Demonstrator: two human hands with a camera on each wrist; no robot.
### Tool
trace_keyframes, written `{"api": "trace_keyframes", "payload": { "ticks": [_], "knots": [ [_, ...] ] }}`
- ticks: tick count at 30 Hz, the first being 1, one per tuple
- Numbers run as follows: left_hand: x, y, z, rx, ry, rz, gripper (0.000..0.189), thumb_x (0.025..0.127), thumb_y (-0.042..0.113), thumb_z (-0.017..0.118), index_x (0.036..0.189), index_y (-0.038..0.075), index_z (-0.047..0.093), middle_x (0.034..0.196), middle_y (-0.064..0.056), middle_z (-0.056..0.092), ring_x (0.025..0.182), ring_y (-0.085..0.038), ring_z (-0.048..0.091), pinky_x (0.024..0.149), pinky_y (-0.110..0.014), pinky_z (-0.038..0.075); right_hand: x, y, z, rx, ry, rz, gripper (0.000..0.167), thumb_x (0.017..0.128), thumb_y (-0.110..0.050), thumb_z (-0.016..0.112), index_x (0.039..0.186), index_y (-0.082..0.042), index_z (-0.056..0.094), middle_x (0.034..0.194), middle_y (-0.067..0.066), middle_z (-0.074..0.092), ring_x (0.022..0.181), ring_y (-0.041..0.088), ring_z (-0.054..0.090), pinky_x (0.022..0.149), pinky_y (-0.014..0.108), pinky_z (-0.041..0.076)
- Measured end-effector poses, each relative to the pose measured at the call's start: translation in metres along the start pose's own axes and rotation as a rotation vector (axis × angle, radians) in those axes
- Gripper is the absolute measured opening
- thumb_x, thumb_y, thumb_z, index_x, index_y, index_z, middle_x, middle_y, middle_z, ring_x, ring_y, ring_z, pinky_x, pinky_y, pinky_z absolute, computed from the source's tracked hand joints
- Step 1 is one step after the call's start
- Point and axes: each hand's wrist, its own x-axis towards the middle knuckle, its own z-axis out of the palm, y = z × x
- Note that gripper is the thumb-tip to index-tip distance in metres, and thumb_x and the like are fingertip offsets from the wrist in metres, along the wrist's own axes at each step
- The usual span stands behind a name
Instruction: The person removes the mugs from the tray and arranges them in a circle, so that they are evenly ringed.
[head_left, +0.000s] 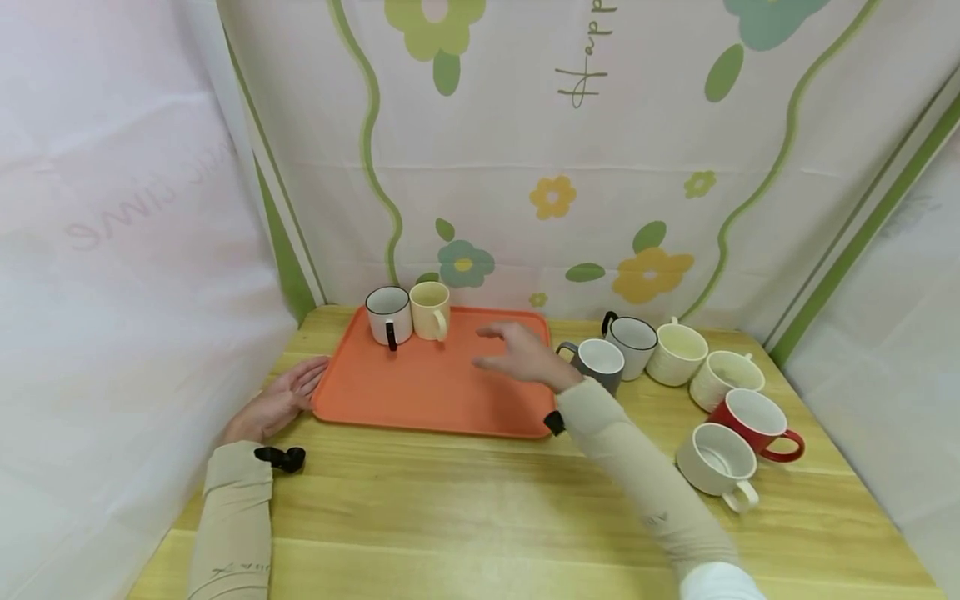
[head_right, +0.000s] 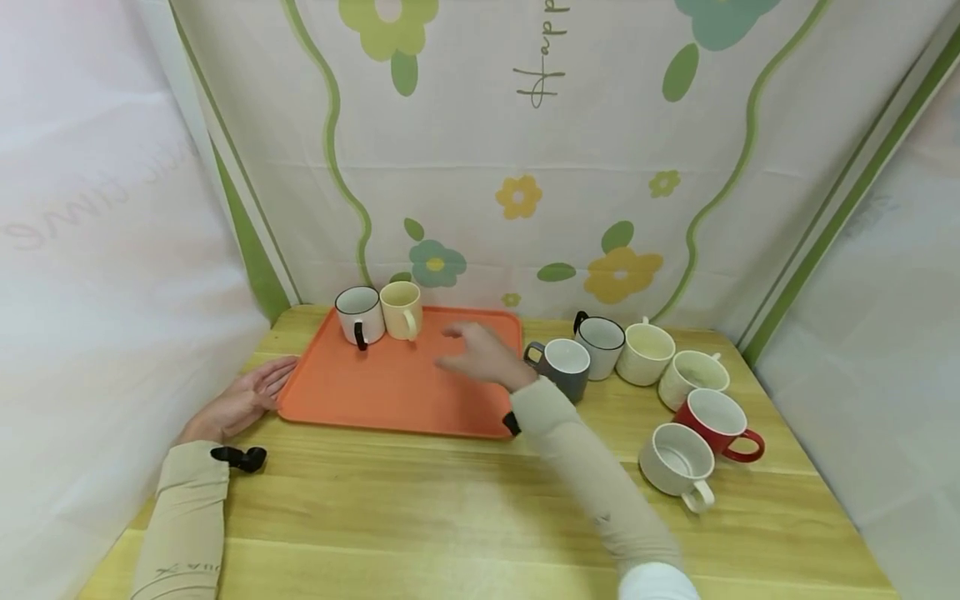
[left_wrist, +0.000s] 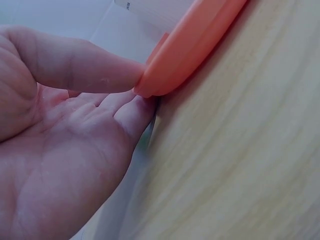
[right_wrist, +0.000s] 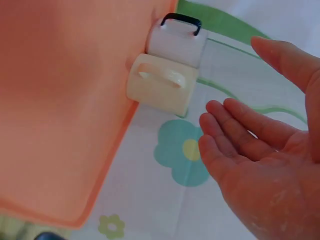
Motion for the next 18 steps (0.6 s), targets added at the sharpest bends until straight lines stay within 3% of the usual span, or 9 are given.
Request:
{"api": "trace_keyframes", "payload": {
  "ticks": [8, 13, 18],
  "knots": [
    [0.001, 0.003, -0.001, -0.014, 0.002, -0.002, 0.101, 0.084, -0.027, 0.045, 0.167, -0.004, -0.008, 0.174, -0.027, -0.015, 0.16, -0.046, -0.014, 0.105, -0.008, 0.047, 0.061, 0.005, 0.031, -0.079, 0.033, 0.037, 0.063, 0.096, -0.025, 0.077, 0.152, -0.002, 0.055, 0.157, 0.016, 0.057, 0.146, 0.033, 0.053, 0.118, 0.05, 0.048],
    [0.001, 0.002, 0.0, -0.025, -0.009, 0.001, 0.102, 0.084, -0.028, 0.046, 0.167, -0.004, -0.008, 0.174, -0.027, -0.015, 0.16, -0.046, -0.013, 0.106, -0.01, 0.047, 0.075, 0.012, 0.052, 0.03, 0.081, 0.091, 0.064, 0.098, -0.028, 0.075, 0.152, 0.001, 0.054, 0.158, 0.019, 0.054, 0.149, 0.034, 0.051, 0.12, 0.05, 0.046],
    [0.001, 0.0, 0.0, -0.02, -0.013, 0.009, 0.102, 0.083, -0.027, 0.046, 0.167, -0.004, -0.009, 0.174, -0.028, -0.016, 0.16, -0.046, -0.014, 0.105, -0.009, 0.047, 0.083, 0.015, 0.072, 0.177, 0.187, 0.141, 0.065, 0.097, -0.027, 0.076, 0.153, -0.001, 0.054, 0.158, 0.017, 0.055, 0.149, 0.033, 0.05, 0.119, 0.049, 0.048]
  ]
}}
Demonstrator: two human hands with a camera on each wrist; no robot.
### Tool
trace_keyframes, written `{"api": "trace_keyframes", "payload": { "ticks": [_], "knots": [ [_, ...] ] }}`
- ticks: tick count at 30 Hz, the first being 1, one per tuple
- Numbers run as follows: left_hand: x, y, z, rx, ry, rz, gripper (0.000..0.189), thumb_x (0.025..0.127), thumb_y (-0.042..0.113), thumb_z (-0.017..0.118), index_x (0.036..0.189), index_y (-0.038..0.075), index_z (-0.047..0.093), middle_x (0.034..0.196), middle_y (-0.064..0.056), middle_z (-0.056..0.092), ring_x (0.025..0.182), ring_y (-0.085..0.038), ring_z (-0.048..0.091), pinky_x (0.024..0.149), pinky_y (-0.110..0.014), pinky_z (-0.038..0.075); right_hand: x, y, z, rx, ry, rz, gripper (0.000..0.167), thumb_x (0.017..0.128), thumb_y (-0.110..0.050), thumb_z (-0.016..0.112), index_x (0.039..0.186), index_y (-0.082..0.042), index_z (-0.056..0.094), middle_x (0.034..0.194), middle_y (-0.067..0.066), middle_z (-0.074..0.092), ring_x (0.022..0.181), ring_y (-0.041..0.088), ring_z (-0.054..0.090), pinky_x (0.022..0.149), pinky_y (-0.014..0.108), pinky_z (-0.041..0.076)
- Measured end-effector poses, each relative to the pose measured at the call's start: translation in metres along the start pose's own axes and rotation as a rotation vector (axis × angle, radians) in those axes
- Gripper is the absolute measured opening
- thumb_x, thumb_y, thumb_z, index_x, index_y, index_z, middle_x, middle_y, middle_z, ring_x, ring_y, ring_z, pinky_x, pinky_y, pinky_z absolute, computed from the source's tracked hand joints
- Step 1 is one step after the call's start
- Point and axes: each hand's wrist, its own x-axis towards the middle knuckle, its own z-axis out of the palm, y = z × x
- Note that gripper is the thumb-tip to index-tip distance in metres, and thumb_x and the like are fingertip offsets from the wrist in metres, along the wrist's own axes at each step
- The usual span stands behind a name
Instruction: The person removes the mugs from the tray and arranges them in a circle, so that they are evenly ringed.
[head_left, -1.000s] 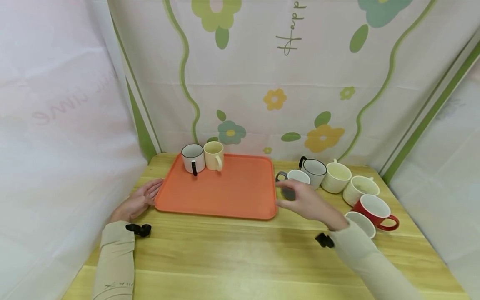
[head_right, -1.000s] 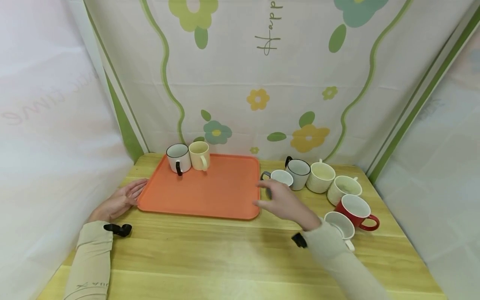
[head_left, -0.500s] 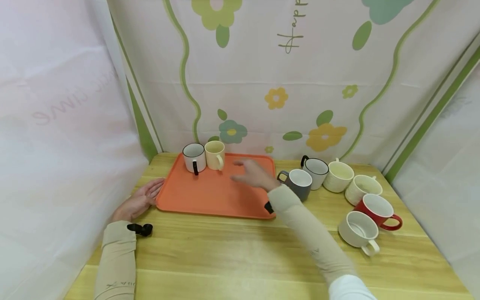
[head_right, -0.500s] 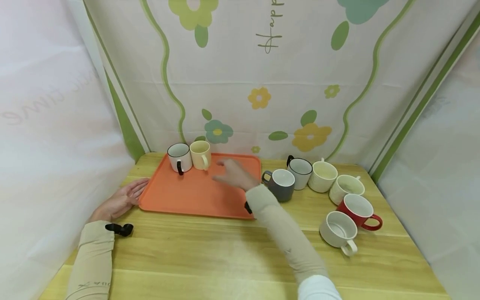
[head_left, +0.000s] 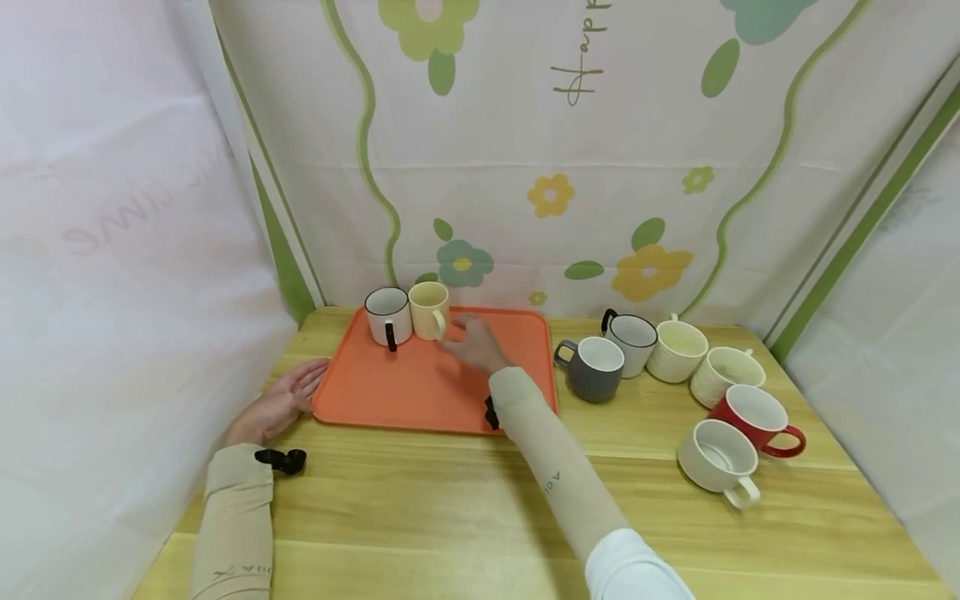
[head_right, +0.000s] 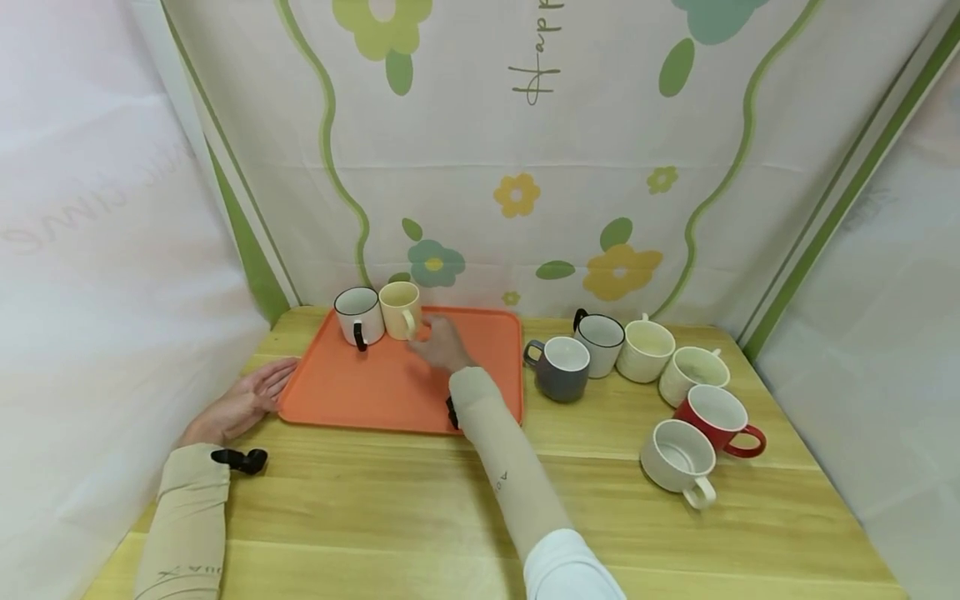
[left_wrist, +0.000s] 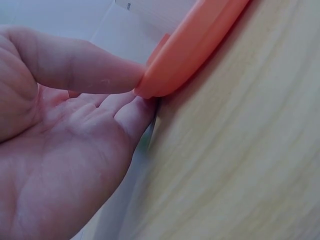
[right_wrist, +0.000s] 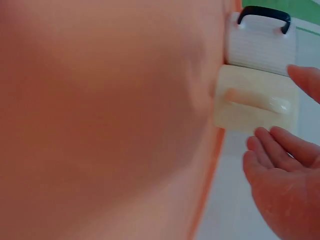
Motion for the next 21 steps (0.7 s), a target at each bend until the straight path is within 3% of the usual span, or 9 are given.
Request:
{"api": "trace_keyframes", "payload": {
  "ticks": [6, 10, 13, 16, 18, 21],
  "knots": [
    [0.002, 0.0, 0.0, 0.001, -0.004, 0.007, 0.103, 0.082, -0.027, 0.047, 0.166, -0.005, -0.01, 0.173, -0.028, -0.016, 0.159, -0.047, -0.015, 0.106, -0.009, 0.046, 0.005, 0.003, 0.014, 0.159, 0.038, 0.032, 0.057, 0.098, -0.025, 0.075, 0.151, -0.009, 0.058, 0.153, 0.009, 0.06, 0.143, 0.033, 0.055, 0.115, 0.051, 0.05],
    [0.004, -0.003, 0.001, 0.0, -0.006, 0.009, 0.103, 0.083, -0.027, 0.046, 0.166, -0.005, -0.009, 0.173, -0.028, -0.016, 0.159, -0.047, -0.015, 0.106, -0.01, 0.047, 0.007, 0.003, 0.018, 0.232, 0.035, 0.032, 0.042, 0.1, -0.026, 0.073, 0.138, -0.007, 0.068, 0.134, 0.01, 0.07, 0.124, 0.029, 0.063, 0.102, 0.045, 0.056],
    [0.005, -0.004, 0.001, 0.008, -0.005, 0.009, 0.102, 0.084, -0.026, 0.046, 0.167, -0.003, -0.008, 0.174, -0.027, -0.015, 0.16, -0.046, -0.014, 0.106, -0.01, 0.047, 0.006, 0.002, 0.017, 0.271, 0.038, 0.046, 0.031, 0.101, -0.028, 0.071, 0.12, -0.004, 0.074, 0.117, 0.013, 0.073, 0.102, 0.024, 0.064, 0.085, 0.036, 0.055],
    [0.005, -0.004, 0.0, 0.013, -0.003, 0.007, 0.102, 0.084, -0.026, 0.048, 0.167, -0.003, -0.007, 0.174, -0.027, -0.015, 0.16, -0.046, -0.014, 0.105, -0.01, 0.048, 0.003, 0.002, 0.015, 0.295, 0.016, 0.076, 0.039, 0.104, -0.036, 0.066, 0.108, 0.002, 0.074, 0.107, 0.02, 0.072, 0.086, 0.022, 0.057, 0.073, 0.031, 0.046],
    [0.004, -0.004, -0.001, 0.012, -0.005, 0.009, 0.102, 0.084, -0.026, 0.048, 0.167, -0.003, -0.007, 0.174, -0.028, -0.015, 0.16, -0.046, -0.014, 0.105, -0.01, 0.048, 0.0, 0.003, 0.013, 0.311, -0.018, 0.094, 0.05, 0.105, -0.041, 0.062, 0.102, 0.009, 0.071, 0.106, 0.023, 0.072, 0.084, 0.024, 0.055, 0.072, 0.033, 0.043],
    [0.002, -0.004, -0.003, 0.011, -0.008, 0.013, 0.101, 0.085, -0.026, 0.047, 0.167, -0.003, -0.008, 0.174, -0.028, -0.016, 0.159, -0.046, -0.015, 0.106, -0.009, 0.047, -0.004, 0.003, 0.011, 0.349, -0.098, 0.114, 0.062, 0.107, -0.043, 0.059, 0.097, 0.017, 0.065, 0.109, 0.023, 0.074, 0.092, 0.029, 0.063, 0.081, 0.039, 0.053]
  ]
}}
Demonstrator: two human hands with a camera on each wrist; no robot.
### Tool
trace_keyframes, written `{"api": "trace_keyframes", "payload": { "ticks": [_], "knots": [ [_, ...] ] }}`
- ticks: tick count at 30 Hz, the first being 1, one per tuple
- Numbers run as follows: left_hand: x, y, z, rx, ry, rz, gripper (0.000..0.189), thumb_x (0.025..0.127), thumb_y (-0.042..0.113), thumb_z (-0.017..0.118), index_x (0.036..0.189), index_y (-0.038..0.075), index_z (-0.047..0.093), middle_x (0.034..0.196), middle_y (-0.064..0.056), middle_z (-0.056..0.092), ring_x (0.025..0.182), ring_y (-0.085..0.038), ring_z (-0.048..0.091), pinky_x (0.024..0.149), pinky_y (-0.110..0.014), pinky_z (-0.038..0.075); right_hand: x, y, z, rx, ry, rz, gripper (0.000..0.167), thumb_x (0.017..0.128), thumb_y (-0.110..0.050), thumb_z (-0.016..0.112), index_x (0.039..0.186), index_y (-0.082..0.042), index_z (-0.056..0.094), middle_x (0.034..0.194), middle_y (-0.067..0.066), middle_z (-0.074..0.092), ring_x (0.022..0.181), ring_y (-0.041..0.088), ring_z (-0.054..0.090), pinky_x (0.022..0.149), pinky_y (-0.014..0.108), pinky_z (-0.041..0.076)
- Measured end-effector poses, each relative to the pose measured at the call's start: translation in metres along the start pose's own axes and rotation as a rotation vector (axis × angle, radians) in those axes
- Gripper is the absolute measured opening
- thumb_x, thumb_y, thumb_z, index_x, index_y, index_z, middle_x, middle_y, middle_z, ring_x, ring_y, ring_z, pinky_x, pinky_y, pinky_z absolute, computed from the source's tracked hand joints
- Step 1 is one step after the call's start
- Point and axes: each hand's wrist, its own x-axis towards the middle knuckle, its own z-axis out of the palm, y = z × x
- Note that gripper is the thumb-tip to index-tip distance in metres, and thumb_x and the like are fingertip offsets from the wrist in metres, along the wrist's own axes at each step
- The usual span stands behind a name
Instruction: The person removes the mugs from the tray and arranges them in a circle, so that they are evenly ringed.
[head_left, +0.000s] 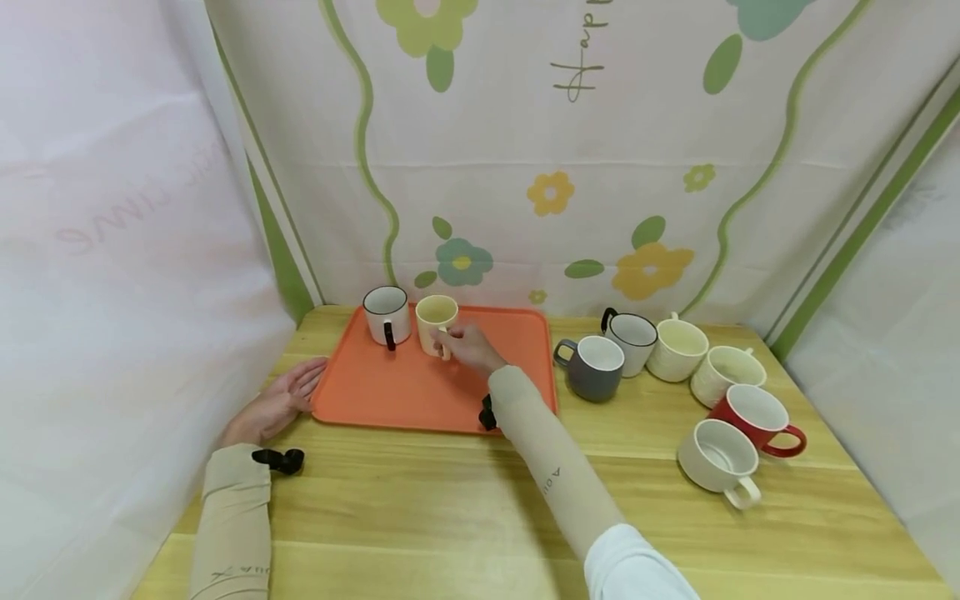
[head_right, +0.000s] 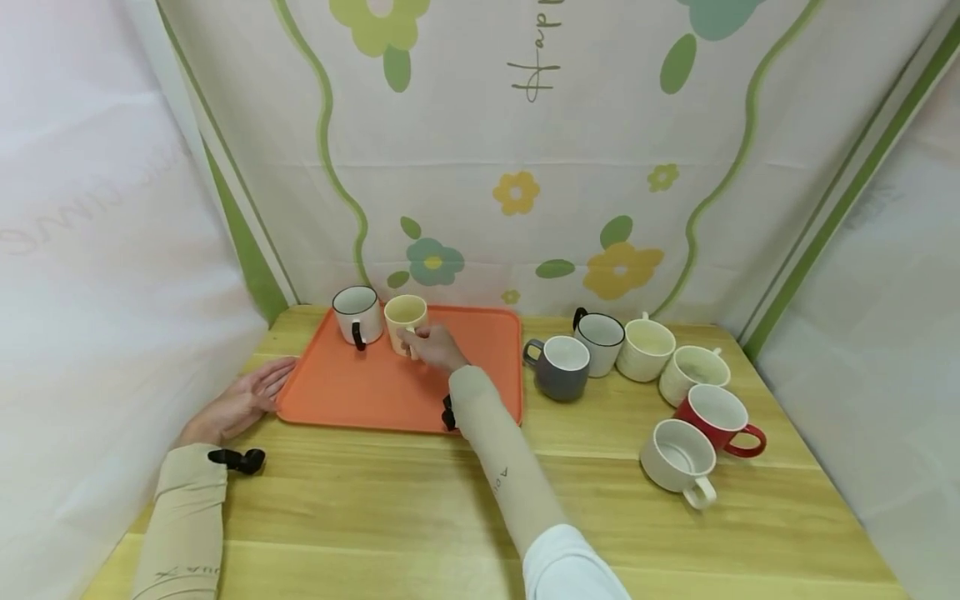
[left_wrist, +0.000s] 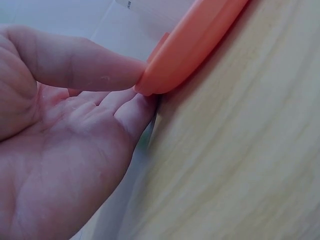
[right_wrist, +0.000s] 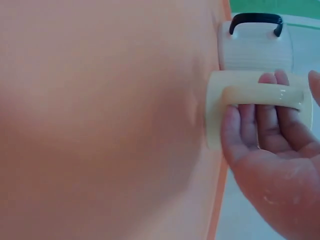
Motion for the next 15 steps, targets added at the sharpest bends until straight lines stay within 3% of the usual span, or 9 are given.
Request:
{"api": "trace_keyframes", "payload": {
  "ticks": [2, 5, 11, 15],
  "knots": [
    [-0.001, 0.001, 0.0, 0.002, -0.002, 0.002, 0.1, 0.086, -0.026, 0.047, 0.167, -0.003, -0.007, 0.173, -0.028, -0.016, 0.159, -0.046, -0.015, 0.106, -0.01, 0.047, -0.005, 0.0, -0.002, 0.033, -0.046, 0.025, 0.063, 0.108, -0.042, 0.057, 0.094, 0.019, 0.064, 0.114, 0.019, 0.076, 0.104, 0.028, 0.068, 0.093, 0.044, 0.057],
    [-0.002, 0.002, 0.0, 0.005, -0.003, 0.004, 0.1, 0.086, -0.025, 0.046, 0.167, -0.004, -0.007, 0.173, -0.029, -0.017, 0.159, -0.047, -0.015, 0.106, -0.01, 0.047, -0.015, -0.002, -0.005, 0.081, -0.094, 0.062, 0.057, 0.108, -0.037, 0.057, 0.088, 0.015, 0.066, 0.109, 0.015, 0.076, 0.099, 0.025, 0.069, 0.101, 0.045, 0.057],
    [-0.004, 0.003, 0.001, -0.009, 0.001, -0.002, 0.1, 0.085, -0.026, 0.045, 0.168, -0.002, -0.007, 0.174, -0.027, -0.017, 0.16, -0.045, -0.015, 0.107, -0.009, 0.046, -0.039, -0.014, -0.007, 0.301, -0.082, 0.196, 0.031, 0.108, -0.027, 0.059, 0.095, -0.002, 0.073, 0.086, 0.007, 0.068, 0.075, 0.019, 0.056, 0.083, 0.038, 0.042],
    [-0.003, 0.002, 0.002, -0.011, -0.008, 0.001, 0.101, 0.085, -0.026, 0.045, 0.167, -0.002, -0.008, 0.173, -0.028, -0.018, 0.159, -0.045, -0.016, 0.108, -0.008, 0.044, -0.063, -0.021, -0.013, 0.375, -0.037, 0.247, 0.028, 0.107, -0.025, 0.059, 0.099, -0.003, 0.074, 0.083, 0.005, 0.068, 0.071, 0.017, 0.055, 0.076, 0.032, 0.045]
  ]
}}
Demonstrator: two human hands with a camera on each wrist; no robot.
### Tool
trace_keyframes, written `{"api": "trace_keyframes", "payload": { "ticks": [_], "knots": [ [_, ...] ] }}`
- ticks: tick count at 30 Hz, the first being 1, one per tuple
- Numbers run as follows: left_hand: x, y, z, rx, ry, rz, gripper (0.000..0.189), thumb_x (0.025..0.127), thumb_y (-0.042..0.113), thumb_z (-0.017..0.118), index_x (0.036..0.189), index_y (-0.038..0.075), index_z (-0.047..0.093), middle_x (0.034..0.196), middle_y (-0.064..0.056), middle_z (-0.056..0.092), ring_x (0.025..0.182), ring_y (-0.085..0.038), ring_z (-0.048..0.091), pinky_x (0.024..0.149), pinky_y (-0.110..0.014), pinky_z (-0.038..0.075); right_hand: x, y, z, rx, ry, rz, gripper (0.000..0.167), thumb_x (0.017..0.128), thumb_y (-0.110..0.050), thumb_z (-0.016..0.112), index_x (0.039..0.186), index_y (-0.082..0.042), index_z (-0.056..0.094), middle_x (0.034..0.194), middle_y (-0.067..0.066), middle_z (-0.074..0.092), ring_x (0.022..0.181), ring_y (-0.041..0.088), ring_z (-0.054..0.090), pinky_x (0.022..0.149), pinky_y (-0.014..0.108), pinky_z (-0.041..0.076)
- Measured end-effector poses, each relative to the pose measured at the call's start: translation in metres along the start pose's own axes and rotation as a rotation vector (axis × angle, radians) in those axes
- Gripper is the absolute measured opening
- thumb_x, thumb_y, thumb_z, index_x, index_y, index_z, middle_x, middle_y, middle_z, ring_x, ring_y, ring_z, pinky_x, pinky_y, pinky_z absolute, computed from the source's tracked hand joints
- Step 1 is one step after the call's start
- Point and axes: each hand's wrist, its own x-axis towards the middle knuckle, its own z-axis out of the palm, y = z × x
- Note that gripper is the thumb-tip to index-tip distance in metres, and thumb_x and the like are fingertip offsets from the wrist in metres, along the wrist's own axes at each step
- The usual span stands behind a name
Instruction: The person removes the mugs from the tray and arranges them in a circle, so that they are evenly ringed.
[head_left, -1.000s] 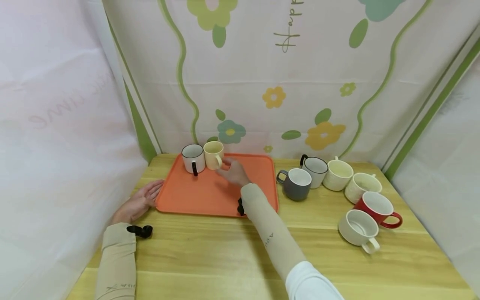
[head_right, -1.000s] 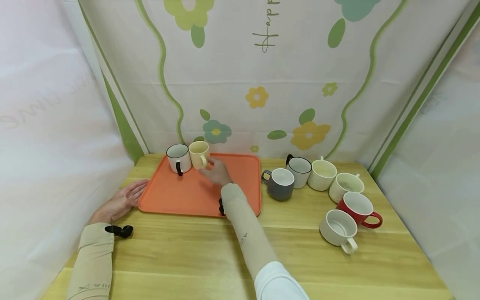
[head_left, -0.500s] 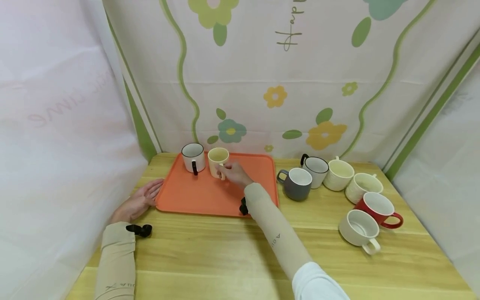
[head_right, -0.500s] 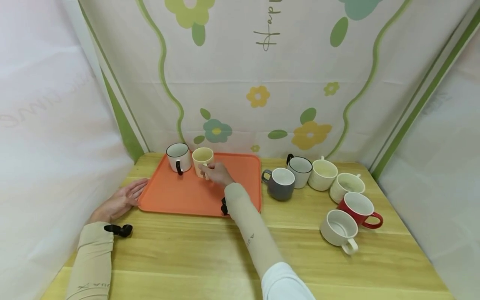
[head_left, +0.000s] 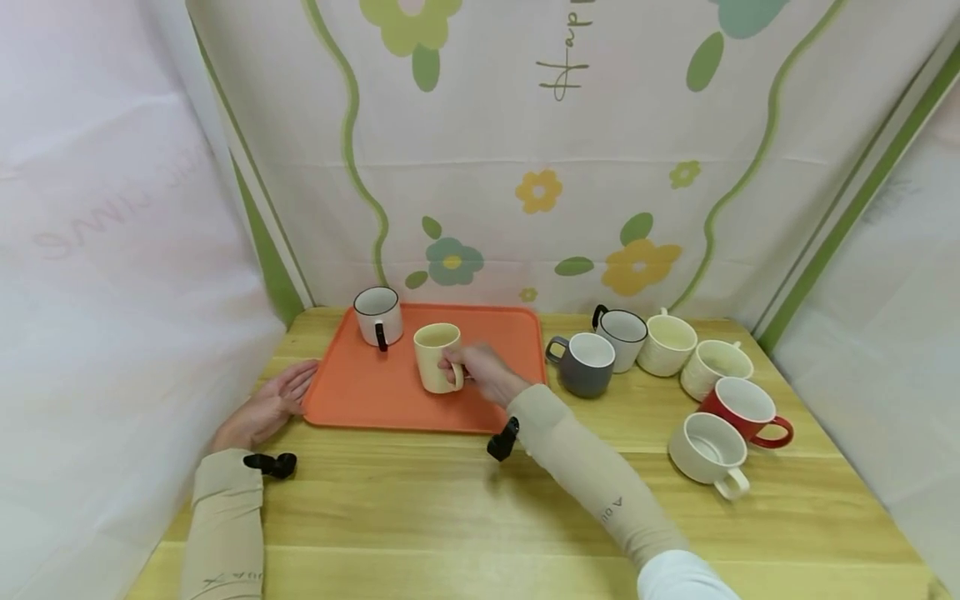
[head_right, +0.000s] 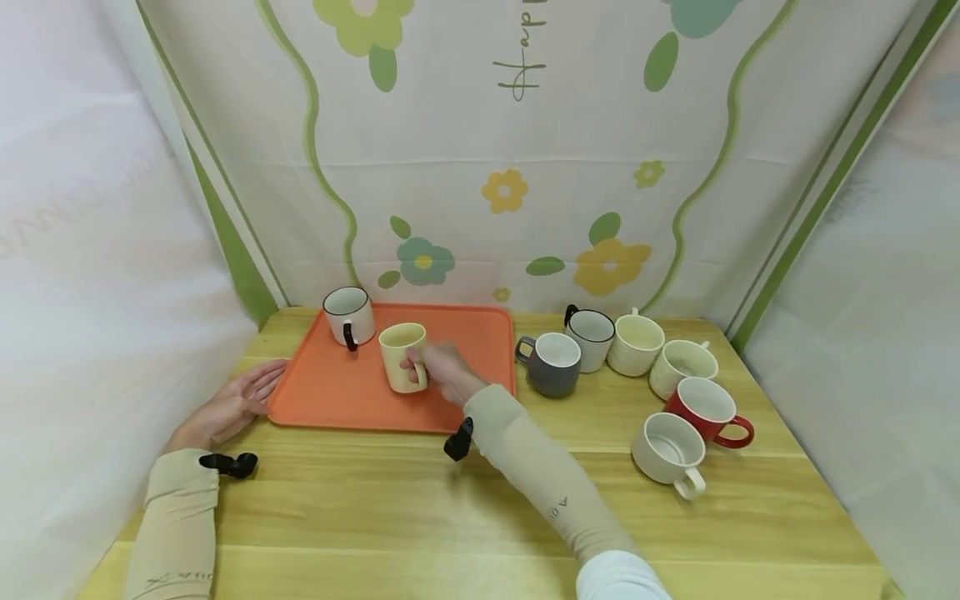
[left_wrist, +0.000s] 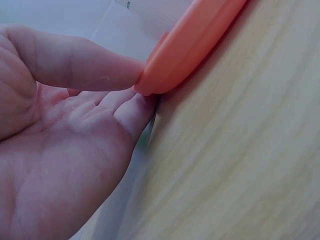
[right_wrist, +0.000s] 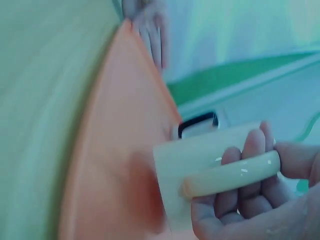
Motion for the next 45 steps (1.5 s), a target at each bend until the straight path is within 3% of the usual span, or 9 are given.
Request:
{"api": "trace_keyframes", "payload": {
  "ticks": [9, 18, 27, 32, 38, 45],
  "knots": [
    [0.002, 0.0, 0.0, 0.001, 0.003, -0.013, 0.101, 0.085, -0.026, 0.043, 0.167, -0.002, -0.01, 0.173, -0.027, -0.018, 0.159, -0.046, -0.016, 0.107, -0.007, 0.044, -0.062, -0.003, -0.01, 0.152, 0.078, -0.019, 0.026, 0.106, -0.021, 0.06, 0.103, 0.001, 0.073, 0.084, 0.002, 0.068, 0.073, 0.016, 0.058, 0.074, 0.027, 0.051],
    [0.001, -0.003, -0.003, -0.01, -0.007, 0.011, 0.101, 0.084, -0.026, 0.046, 0.167, -0.004, -0.009, 0.173, -0.028, -0.019, 0.158, -0.046, -0.018, 0.107, -0.009, 0.045, -0.122, 0.003, -0.045, 0.146, 0.182, -0.063, 0.031, 0.109, -0.017, 0.055, 0.124, 0.007, 0.069, 0.092, -0.004, 0.073, 0.076, 0.011, 0.063, 0.076, 0.022, 0.052],
    [0.0, -0.002, -0.003, 0.005, 0.004, 0.001, 0.101, 0.084, -0.026, 0.044, 0.166, -0.005, -0.01, 0.173, -0.028, -0.018, 0.159, -0.048, -0.016, 0.106, -0.008, 0.045, -0.174, 0.024, -0.09, 0.053, 0.294, -0.088, 0.032, 0.11, -0.021, 0.054, 0.117, 0.003, 0.073, 0.091, -0.006, 0.072, 0.082, 0.008, 0.064, 0.087, 0.021, 0.05],
    [0.0, -0.002, -0.001, 0.001, 0.005, 0.004, 0.101, 0.085, -0.026, 0.046, 0.166, -0.005, -0.009, 0.173, -0.028, -0.017, 0.159, -0.047, -0.015, 0.106, -0.009, 0.046, -0.198, 0.039, -0.111, 0.072, 0.386, -0.099, 0.031, 0.111, -0.021, 0.052, 0.107, -0.004, 0.078, 0.089, -0.008, 0.07, 0.086, 0.006, 0.063, 0.086, 0.02, 0.049],
    [-0.002, -0.001, -0.001, -0.012, 0.012, 0.004, 0.101, 0.084, -0.026, 0.046, 0.167, -0.003, -0.008, 0.174, -0.026, -0.018, 0.159, -0.046, -0.017, 0.106, -0.009, 0.046, -0.216, 0.059, -0.127, 0.088, 0.457, -0.126, 0.033, 0.11, -0.025, 0.056, 0.088, -0.016, 0.08, 0.084, -0.011, 0.071, 0.091, 0.003, 0.064, 0.089, 0.017, 0.051],
    [0.0, 0.001, 0.002, -0.027, 0.01, -0.011, 0.102, 0.084, -0.027, 0.045, 0.167, -0.002, -0.009, 0.174, -0.025, -0.019, 0.16, -0.045, -0.017, 0.105, -0.01, 0.048, -0.229, 0.086, -0.143, 0.112, 0.531, -0.091, 0.034, 0.11, -0.033, 0.054, 0.09, -0.022, 0.08, 0.083, -0.014, 0.072, 0.092, -0.001, 0.064, 0.089, 0.017, 0.048]
  ]
}}
